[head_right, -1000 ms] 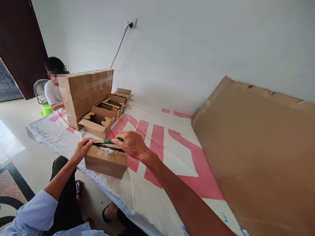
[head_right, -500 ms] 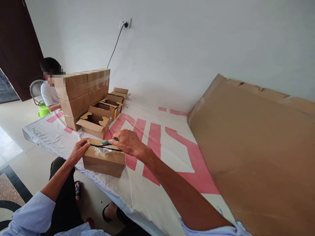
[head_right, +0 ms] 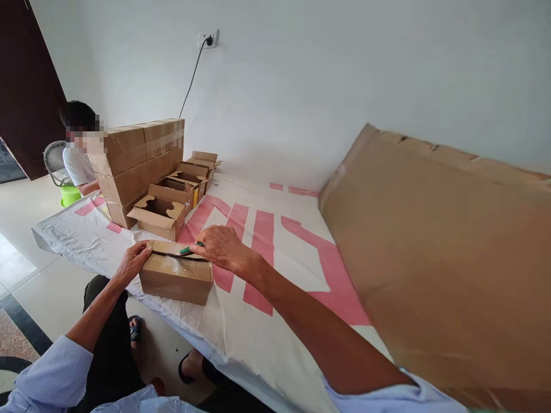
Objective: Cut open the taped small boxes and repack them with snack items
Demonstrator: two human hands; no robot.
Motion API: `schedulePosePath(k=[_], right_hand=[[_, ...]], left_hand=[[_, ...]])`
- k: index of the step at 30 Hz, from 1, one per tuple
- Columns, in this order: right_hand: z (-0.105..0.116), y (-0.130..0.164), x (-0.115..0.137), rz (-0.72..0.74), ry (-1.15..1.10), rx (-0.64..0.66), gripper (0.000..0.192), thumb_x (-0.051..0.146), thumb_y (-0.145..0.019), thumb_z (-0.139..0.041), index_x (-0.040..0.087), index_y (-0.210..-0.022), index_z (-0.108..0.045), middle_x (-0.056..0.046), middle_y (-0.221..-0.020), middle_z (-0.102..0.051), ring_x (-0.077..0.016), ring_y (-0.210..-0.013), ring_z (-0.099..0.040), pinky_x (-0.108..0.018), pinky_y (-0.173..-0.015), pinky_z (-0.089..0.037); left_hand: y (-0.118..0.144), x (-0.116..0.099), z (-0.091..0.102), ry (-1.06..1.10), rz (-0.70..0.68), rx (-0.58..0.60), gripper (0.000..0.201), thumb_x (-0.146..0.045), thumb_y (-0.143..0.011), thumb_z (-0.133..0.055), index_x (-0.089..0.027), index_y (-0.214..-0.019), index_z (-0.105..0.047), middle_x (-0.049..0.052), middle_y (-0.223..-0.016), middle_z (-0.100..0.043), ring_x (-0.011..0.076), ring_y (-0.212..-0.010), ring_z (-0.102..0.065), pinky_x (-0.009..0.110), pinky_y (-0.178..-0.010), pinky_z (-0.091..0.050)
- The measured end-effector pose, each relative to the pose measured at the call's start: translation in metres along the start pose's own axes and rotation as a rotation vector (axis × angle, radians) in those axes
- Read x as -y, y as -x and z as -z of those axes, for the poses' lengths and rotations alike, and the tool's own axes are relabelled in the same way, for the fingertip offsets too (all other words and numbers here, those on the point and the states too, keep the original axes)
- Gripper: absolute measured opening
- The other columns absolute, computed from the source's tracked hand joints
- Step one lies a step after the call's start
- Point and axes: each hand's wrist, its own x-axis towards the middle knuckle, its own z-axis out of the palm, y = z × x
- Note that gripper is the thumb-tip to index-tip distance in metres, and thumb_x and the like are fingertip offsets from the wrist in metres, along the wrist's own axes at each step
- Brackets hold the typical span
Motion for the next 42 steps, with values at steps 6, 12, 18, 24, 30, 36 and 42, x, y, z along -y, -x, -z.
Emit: schedulePosePath(k=[6,12,18,24,30,36,42], right_hand=[[0.0,-0.004,-0.01,-0.023,0.009,0.036,0.041,0.043,-0.1,-0.052,0.02,-0.071,-0.069,-0.008,-0.081,-0.072,-0.0201,-0.077,-0.062,-0.032,-0.061,-0.025],[-0.019,0.047,-0.068,-0.137,-0.345,-0.073,0.045,0.053,-0.096,-0.049,0.023,-0.065,-0.062,-0.001,-0.064,-0.058,-0.0162,-0.061,-0.046,-0.031,-0.059,-0.027],[-0.136,0.131,-0.119,-0.613,-0.685,-0.422,0.049,0.068,-0.08,-0.049,0.024,-0.088,-0.07,-0.008,-0.085,-0.074,-0.0271,-0.08,-0.065,-0.037,-0.071,-0.049],[-0.252,0.202,-0.128,-0.92,-0.46,-0.433,0.045,0.066,-0.073,-0.048,0.026,-0.088,-0.064,-0.021,-0.102,-0.075,-0.0454,-0.106,-0.068,-0.059,-0.088,-0.055],[-0.202,0.141,-0.081,-0.575,-0.87,-0.567,0.045,0.062,-0.094,-0.054,0.027,-0.12,-0.067,-0.013,-0.132,-0.071,-0.0347,-0.122,-0.068,-0.049,-0.1,-0.056],[-0.158,0.041,-0.023,-0.062,-0.86,-0.564,0.042,0.051,-0.093,-0.069,0.025,-0.126,-0.067,-0.012,-0.129,-0.071,-0.031,-0.125,-0.065,-0.053,-0.109,-0.054],[-0.151,0.057,-0.008,0.19,-0.507,-0.758,0.013,0.016,-0.096,-0.061,0.026,-0.101,-0.068,-0.009,-0.112,-0.073,-0.0279,-0.111,-0.067,-0.047,-0.098,-0.057]], left_hand=[[-0.001,-0.002,0.002,-0.023,0.028,-0.017,0.062,-0.066,-0.079,-0.073,-0.014,-0.111,-0.077,0.01,-0.103,-0.081,0.0275,-0.096,-0.074,0.034,-0.082,-0.054],[-0.001,-0.001,0.0,-0.005,0.026,0.001,0.064,-0.07,-0.079,-0.072,-0.014,-0.11,-0.075,0.009,-0.097,-0.08,0.0265,-0.092,-0.073,0.033,-0.079,-0.055],[0.0,-0.003,0.001,0.003,0.02,0.034,0.063,-0.071,-0.08,-0.071,-0.015,-0.109,-0.076,0.009,-0.098,-0.08,0.0271,-0.095,-0.073,0.033,-0.081,-0.056],[-0.001,0.001,0.006,-0.027,-0.002,0.061,0.063,-0.07,-0.082,-0.071,-0.017,-0.115,-0.076,0.009,-0.104,-0.08,0.0289,-0.103,-0.072,0.035,-0.088,-0.056],[-0.001,-0.003,0.009,-0.072,-0.05,0.084,0.066,-0.073,-0.085,-0.067,-0.018,-0.122,-0.075,0.009,-0.116,-0.079,0.0305,-0.113,-0.069,0.038,-0.099,-0.054],[-0.001,-0.002,0.026,-0.011,0.044,0.189,0.074,-0.078,-0.091,-0.058,-0.02,-0.135,-0.072,0.013,-0.139,-0.072,0.0367,-0.132,-0.062,0.041,-0.096,-0.058],[-0.01,0.007,0.045,-0.001,0.077,0.347,0.076,-0.067,-0.085,-0.075,-0.025,-0.147,-0.065,0.014,-0.153,-0.063,0.0401,-0.144,-0.054,0.047,-0.105,-0.055]])
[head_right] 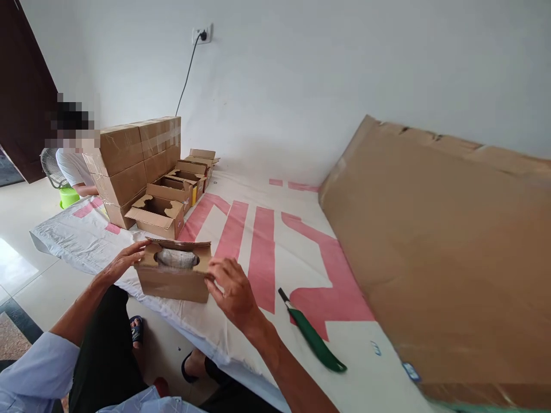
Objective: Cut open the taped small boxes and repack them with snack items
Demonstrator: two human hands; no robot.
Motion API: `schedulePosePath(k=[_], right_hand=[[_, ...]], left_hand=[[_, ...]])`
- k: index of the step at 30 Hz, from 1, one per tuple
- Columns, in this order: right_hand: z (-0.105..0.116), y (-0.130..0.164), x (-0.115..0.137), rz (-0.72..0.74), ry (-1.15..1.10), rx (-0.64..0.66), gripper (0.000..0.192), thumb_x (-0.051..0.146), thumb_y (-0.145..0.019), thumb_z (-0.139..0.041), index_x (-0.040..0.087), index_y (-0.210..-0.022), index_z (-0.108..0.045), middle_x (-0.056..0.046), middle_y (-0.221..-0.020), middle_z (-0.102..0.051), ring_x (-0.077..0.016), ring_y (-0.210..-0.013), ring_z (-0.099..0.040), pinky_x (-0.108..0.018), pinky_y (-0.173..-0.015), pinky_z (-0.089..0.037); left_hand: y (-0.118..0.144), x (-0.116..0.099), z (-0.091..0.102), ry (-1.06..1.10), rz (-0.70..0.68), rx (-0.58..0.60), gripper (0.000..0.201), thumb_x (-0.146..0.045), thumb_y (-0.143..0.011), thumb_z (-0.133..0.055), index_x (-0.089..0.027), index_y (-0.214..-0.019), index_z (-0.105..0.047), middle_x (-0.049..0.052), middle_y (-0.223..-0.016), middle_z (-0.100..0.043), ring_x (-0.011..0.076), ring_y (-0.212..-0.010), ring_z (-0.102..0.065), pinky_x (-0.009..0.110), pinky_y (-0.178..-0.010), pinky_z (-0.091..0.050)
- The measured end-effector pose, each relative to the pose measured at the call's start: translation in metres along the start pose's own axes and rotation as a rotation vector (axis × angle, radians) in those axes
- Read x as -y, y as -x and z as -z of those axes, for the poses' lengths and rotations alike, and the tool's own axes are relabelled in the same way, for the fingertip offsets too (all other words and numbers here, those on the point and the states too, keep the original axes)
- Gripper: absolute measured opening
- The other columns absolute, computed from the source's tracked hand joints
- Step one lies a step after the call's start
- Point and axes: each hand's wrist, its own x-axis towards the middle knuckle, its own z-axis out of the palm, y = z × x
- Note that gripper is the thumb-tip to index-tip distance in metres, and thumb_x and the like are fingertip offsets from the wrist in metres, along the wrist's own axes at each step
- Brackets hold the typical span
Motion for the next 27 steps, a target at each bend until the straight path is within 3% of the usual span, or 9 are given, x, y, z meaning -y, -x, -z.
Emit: schedulePosePath(k=[3,6,11,15,17,19,21,24,27], right_hand=[[0.007,0.015,0.018,0.112,0.099,0.138,0.018,0.01,-0.094,-0.06,0.024,-0.097,-0.069,-0.011,-0.115,-0.073,-0.028,-0.112,-0.067,-0.045,-0.098,-0.056],[0.005,0.024,0.028,0.089,0.173,0.236,0.01,0.021,-0.094,-0.069,0.023,-0.104,-0.073,-0.015,-0.123,-0.072,-0.0314,-0.114,-0.066,-0.047,-0.096,-0.057],[0.0,0.013,0.029,0.041,0.176,0.252,0.017,0.028,-0.102,-0.061,0.024,-0.093,-0.075,-0.013,-0.11,-0.073,-0.0288,-0.104,-0.067,-0.046,-0.092,-0.055],[0.001,-0.014,0.029,-0.113,0.095,0.306,0.027,0.031,-0.106,-0.051,0.024,-0.092,-0.072,-0.008,-0.097,-0.072,-0.0243,-0.095,-0.067,-0.039,-0.088,-0.054],[0.0,-0.029,0.028,-0.186,0.155,0.341,0.018,0.034,-0.101,-0.059,0.023,-0.107,-0.072,-0.011,-0.112,-0.073,-0.0278,-0.106,-0.067,-0.041,-0.093,-0.053],[-0.001,-0.041,0.026,-0.225,0.255,0.41,0.032,0.032,-0.091,-0.07,0.02,-0.121,-0.07,-0.015,-0.129,-0.069,-0.0333,-0.12,-0.063,-0.046,-0.101,-0.052],[0.002,-0.049,0.023,-0.262,0.3,0.505,0.042,0.023,-0.083,-0.07,0.019,-0.125,-0.07,-0.016,-0.135,-0.068,-0.0345,-0.126,-0.061,-0.048,-0.104,-0.051],[0.019,-0.051,0.015,-0.324,0.199,0.558,0.045,0.015,-0.081,-0.061,0.021,-0.125,-0.07,-0.013,-0.138,-0.069,-0.0303,-0.127,-0.062,-0.043,-0.104,-0.051],[0.044,-0.042,-0.001,-0.4,0.097,0.469,0.046,0.018,-0.084,-0.055,0.024,-0.128,-0.069,-0.009,-0.141,-0.068,-0.0269,-0.123,-0.065,-0.039,-0.099,-0.053]], left_hand=[[-0.003,-0.001,0.005,-0.044,-0.056,0.145,0.1,-0.057,-0.073,-0.091,-0.03,-0.16,-0.051,0.015,-0.165,-0.05,0.0404,-0.154,-0.044,0.05,-0.111,-0.052],[-0.006,-0.005,0.009,-0.175,-0.076,0.245,0.128,-0.052,-0.058,-0.1,-0.034,-0.167,-0.036,0.018,-0.173,-0.037,0.0445,-0.157,-0.038,0.056,-0.11,-0.052],[-0.008,-0.013,0.01,-0.388,-0.135,0.254,0.147,-0.053,-0.05,-0.102,-0.028,-0.172,-0.024,0.022,-0.168,-0.036,0.0464,-0.152,-0.041,0.059,-0.111,-0.051],[0.001,-0.018,-0.003,-0.483,-0.196,0.236,0.147,-0.054,-0.05,-0.103,-0.025,-0.171,-0.026,0.018,-0.156,-0.045,0.0441,-0.146,-0.046,0.06,-0.119,-0.045],[0.009,-0.02,-0.012,-0.503,-0.212,0.236,0.144,-0.053,-0.05,-0.103,-0.026,-0.17,-0.029,0.016,-0.151,-0.047,0.0431,-0.143,-0.048,0.061,-0.12,-0.044],[0.015,-0.021,-0.021,-0.5,-0.229,0.235,0.139,-0.054,-0.051,-0.102,-0.026,-0.168,-0.032,0.015,-0.147,-0.048,0.0421,-0.139,-0.05,0.061,-0.119,-0.045],[0.019,-0.022,-0.027,-0.483,-0.243,0.238,0.134,-0.054,-0.053,-0.102,-0.028,-0.166,-0.035,0.013,-0.145,-0.049,0.0409,-0.136,-0.052,0.061,-0.119,-0.045],[0.02,-0.022,-0.03,-0.473,-0.234,0.241,0.132,-0.055,-0.055,-0.1,-0.029,-0.166,-0.035,0.013,-0.146,-0.049,0.0406,-0.136,-0.052,0.062,-0.119,-0.044],[0.019,-0.021,-0.029,-0.482,-0.219,0.246,0.136,-0.054,-0.054,-0.101,-0.028,-0.168,-0.031,0.015,-0.15,-0.046,0.0416,-0.141,-0.049,0.062,-0.121,-0.043]])
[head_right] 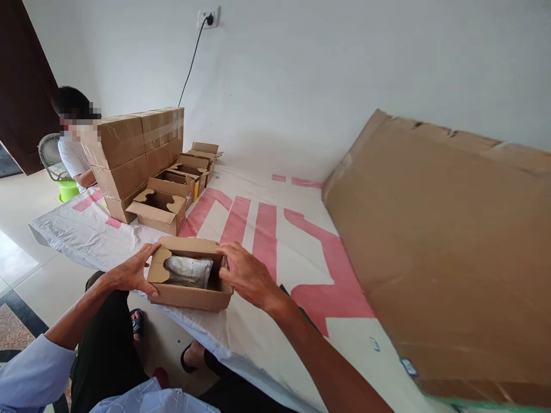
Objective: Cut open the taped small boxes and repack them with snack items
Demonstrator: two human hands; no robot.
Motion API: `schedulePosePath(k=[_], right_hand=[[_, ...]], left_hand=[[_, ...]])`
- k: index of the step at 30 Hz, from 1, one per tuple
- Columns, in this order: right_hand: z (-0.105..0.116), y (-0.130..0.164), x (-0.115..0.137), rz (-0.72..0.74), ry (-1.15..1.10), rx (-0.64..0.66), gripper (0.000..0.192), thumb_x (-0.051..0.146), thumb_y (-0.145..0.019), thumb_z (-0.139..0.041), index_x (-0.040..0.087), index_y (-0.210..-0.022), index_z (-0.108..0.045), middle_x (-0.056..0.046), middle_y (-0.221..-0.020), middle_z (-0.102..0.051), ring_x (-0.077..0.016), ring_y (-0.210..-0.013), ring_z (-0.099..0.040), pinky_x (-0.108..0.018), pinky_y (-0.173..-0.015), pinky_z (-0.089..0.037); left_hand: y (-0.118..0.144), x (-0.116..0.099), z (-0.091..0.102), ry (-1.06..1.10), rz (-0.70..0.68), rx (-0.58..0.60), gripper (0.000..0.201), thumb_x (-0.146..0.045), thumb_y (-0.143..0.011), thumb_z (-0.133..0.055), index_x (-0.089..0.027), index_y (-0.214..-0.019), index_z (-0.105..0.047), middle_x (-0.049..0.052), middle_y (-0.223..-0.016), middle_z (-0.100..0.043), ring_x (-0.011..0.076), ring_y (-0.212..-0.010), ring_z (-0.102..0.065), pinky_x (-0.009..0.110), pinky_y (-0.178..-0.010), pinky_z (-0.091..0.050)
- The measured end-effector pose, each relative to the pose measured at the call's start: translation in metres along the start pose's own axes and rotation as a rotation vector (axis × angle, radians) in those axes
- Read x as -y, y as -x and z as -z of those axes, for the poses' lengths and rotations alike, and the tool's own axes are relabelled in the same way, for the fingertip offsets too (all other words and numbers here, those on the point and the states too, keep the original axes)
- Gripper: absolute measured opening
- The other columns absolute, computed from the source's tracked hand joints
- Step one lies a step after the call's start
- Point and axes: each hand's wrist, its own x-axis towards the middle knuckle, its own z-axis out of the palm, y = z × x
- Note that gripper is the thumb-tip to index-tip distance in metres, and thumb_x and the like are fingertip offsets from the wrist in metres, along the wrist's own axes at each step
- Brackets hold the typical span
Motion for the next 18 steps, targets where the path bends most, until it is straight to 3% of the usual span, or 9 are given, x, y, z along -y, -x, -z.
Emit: schedulePosePath(k=[5,9,14,18], right_hand=[[0.001,0.017,-0.029,-0.07,0.213,-0.05,0.029,0.021,-0.087,-0.055,0.02,-0.109,-0.074,-0.014,-0.131,-0.072,-0.0328,-0.122,-0.064,-0.045,-0.1,-0.053],[-0.008,0.009,-0.013,0.08,0.356,-0.128,0.032,0.012,-0.092,-0.049,0.018,-0.11,-0.074,-0.018,-0.135,-0.07,-0.035,-0.129,-0.059,-0.048,-0.11,-0.046],[-0.007,-0.014,0.03,0.093,0.433,0.17,0.018,0.021,-0.099,-0.054,0.019,-0.102,-0.072,-0.016,-0.111,-0.076,-0.0318,-0.103,-0.071,-0.041,-0.088,-0.049],[-0.011,-0.023,0.039,0.063,0.463,0.297,0.008,0.024,-0.094,-0.067,0.019,-0.099,-0.069,-0.017,-0.113,-0.077,-0.035,-0.106,-0.071,-0.041,-0.087,-0.049]], left_hand=[[0.0,0.001,-0.003,0.02,0.0,-0.017,0.138,-0.056,-0.052,-0.101,-0.028,-0.168,-0.032,0.015,-0.151,-0.046,0.042,-0.139,-0.05,0.061,-0.118,-0.046],[0.0,0.0,-0.004,0.019,-0.016,-0.023,0.139,-0.058,-0.053,-0.101,-0.028,-0.169,-0.031,0.015,-0.151,-0.047,0.0423,-0.14,-0.049,0.063,-0.12,-0.043],[0.001,0.001,-0.004,0.013,0.0,-0.019,0.142,-0.059,-0.052,-0.101,-0.027,-0.17,-0.029,0.017,-0.154,-0.045,0.0432,-0.143,-0.047,0.064,-0.121,-0.041],[0.002,0.002,-0.006,0.044,0.001,-0.034,0.141,-0.058,-0.052,-0.101,-0.027,-0.17,-0.03,0.017,-0.153,-0.046,0.0433,-0.143,-0.048,0.064,-0.122,-0.04]])
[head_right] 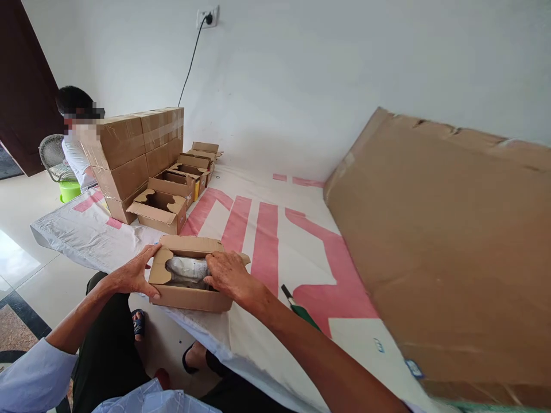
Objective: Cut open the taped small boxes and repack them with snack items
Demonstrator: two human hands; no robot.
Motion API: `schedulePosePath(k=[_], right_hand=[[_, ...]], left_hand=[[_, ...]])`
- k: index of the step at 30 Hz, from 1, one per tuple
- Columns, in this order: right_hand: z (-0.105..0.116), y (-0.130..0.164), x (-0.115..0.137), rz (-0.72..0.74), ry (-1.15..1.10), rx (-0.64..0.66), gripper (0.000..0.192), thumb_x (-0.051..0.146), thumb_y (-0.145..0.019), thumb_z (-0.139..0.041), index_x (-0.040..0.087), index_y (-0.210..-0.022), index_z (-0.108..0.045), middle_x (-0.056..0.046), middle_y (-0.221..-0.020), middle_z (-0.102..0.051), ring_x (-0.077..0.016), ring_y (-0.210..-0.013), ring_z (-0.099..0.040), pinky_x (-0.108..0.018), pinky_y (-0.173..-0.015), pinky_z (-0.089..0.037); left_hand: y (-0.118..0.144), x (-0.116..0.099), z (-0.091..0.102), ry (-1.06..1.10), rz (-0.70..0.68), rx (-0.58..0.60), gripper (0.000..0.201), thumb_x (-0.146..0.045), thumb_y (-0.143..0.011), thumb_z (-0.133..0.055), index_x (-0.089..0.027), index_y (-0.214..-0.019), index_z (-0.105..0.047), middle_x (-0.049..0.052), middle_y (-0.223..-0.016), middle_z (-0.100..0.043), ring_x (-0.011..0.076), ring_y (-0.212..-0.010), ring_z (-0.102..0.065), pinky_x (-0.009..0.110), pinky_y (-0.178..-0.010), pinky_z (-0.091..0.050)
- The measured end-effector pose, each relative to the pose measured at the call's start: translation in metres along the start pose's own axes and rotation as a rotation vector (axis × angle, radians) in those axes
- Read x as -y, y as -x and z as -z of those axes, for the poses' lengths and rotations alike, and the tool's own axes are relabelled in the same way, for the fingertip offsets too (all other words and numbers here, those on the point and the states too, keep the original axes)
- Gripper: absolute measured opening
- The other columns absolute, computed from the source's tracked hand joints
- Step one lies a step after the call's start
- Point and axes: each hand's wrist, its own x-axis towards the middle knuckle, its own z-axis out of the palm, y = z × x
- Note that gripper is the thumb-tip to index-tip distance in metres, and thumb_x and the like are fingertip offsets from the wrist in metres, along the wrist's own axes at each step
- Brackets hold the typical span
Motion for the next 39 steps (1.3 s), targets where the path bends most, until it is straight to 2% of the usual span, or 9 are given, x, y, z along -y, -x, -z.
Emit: schedulePosePath(k=[4,9,14,19,21,24,30,34,39], right_hand=[[-0.007,-0.006,-0.006,-0.003,-0.031,-0.003,0.01,0.02,-0.092,-0.071,0.019,-0.101,-0.068,-0.015,-0.118,-0.077,-0.0341,-0.111,-0.071,-0.04,-0.088,-0.047],[-0.014,-0.008,-0.012,-0.002,-0.095,-0.053,0.01,0.014,-0.092,-0.064,0.02,-0.099,-0.067,-0.011,-0.111,-0.076,-0.0285,-0.105,-0.069,-0.036,-0.083,-0.044],[-0.015,-0.006,-0.01,0.03,-0.15,-0.067,0.019,0.016,-0.092,-0.064,0.021,-0.11,-0.069,-0.01,-0.116,-0.076,-0.0258,-0.104,-0.068,-0.032,-0.08,-0.042],[-0.012,-0.001,-0.008,0.089,-0.142,-0.036,0.012,0.016,-0.091,-0.066,0.021,-0.1,-0.073,-0.008,-0.109,-0.074,-0.0234,-0.101,-0.068,-0.031,-0.079,-0.042],[-0.014,0.0,-0.008,0.122,-0.183,-0.024,0.018,0.017,-0.09,-0.068,0.021,-0.107,-0.073,-0.008,-0.115,-0.074,-0.0237,-0.105,-0.069,-0.031,-0.083,-0.045],[-0.019,-0.001,-0.009,0.099,-0.244,0.038,0.036,0.022,-0.089,-0.071,0.024,-0.125,-0.071,-0.009,-0.125,-0.077,-0.0269,-0.115,-0.07,-0.032,-0.088,-0.048],[-0.025,-0.009,-0.01,0.096,-0.299,0.033,0.028,0.029,-0.094,-0.066,0.026,-0.119,-0.077,-0.009,-0.122,-0.08,-0.0292,-0.117,-0.072,-0.033,-0.092,-0.051],[-0.014,-0.005,-0.014,0.09,-0.394,-0.02,0.035,0.029,-0.095,-0.06,0.022,-0.125,-0.078,-0.012,-0.13,-0.078,-0.0308,-0.122,-0.07,-0.037,-0.101,-0.05],[0.02,0.01,-0.029,0.073,-0.591,-0.164,0.037,0.033,-0.091,-0.063,0.024,-0.121,-0.081,-0.009,-0.127,-0.08,-0.0316,-0.116,-0.072,-0.041,-0.102,-0.053]], left_hand=[[0.0,0.002,-0.001,0.011,0.0,-0.005,0.141,-0.056,-0.051,-0.102,-0.028,-0.17,-0.031,0.017,-0.154,-0.047,0.0441,-0.144,-0.047,0.065,-0.122,-0.04],[0.0,0.005,-0.002,0.008,0.016,-0.017,0.142,-0.058,-0.049,-0.102,-0.027,-0.17,-0.032,0.018,-0.156,-0.047,0.0448,-0.146,-0.046,0.063,-0.121,-0.041],[0.0,0.001,-0.001,-0.013,0.032,-0.003,0.142,-0.059,-0.051,-0.101,-0.026,-0.17,-0.031,0.018,-0.156,-0.046,0.0444,-0.145,-0.047,0.062,-0.121,-0.041],[0.0,-0.003,0.0,-0.026,0.031,-0.015,0.14,-0.057,-0.051,-0.101,-0.026,-0.169,-0.033,0.017,-0.152,-0.049,0.0443,-0.141,-0.05,0.062,-0.119,-0.043],[-0.001,-0.003,0.0,-0.03,0.025,-0.008,0.139,-0.057,-0.052,-0.101,-0.026,-0.169,-0.032,0.017,-0.152,-0.049,0.044,-0.14,-0.05,0.062,-0.119,-0.043],[-0.001,-0.004,0.001,-0.04,0.026,0.015,0.14,-0.058,-0.054,-0.101,-0.025,-0.169,-0.03,0.017,-0.152,-0.046,0.0443,-0.142,-0.048,0.063,-0.12,-0.043],[0.0,-0.004,0.002,-0.055,0.028,0.037,0.141,-0.06,-0.055,-0.1,-0.025,-0.17,-0.026,0.017,-0.154,-0.044,0.043,-0.144,-0.045,0.063,-0.122,-0.041],[-0.001,-0.006,0.003,-0.072,0.031,0.033,0.138,-0.058,-0.056,-0.099,-0.025,-0.17,-0.027,0.015,-0.151,-0.046,0.0421,-0.142,-0.047,0.063,-0.122,-0.041],[-0.002,-0.005,0.005,-0.06,0.038,0.028,0.138,-0.056,-0.056,-0.1,-0.024,-0.169,-0.028,0.014,-0.146,-0.05,0.0418,-0.138,-0.051,0.062,-0.12,-0.043]])
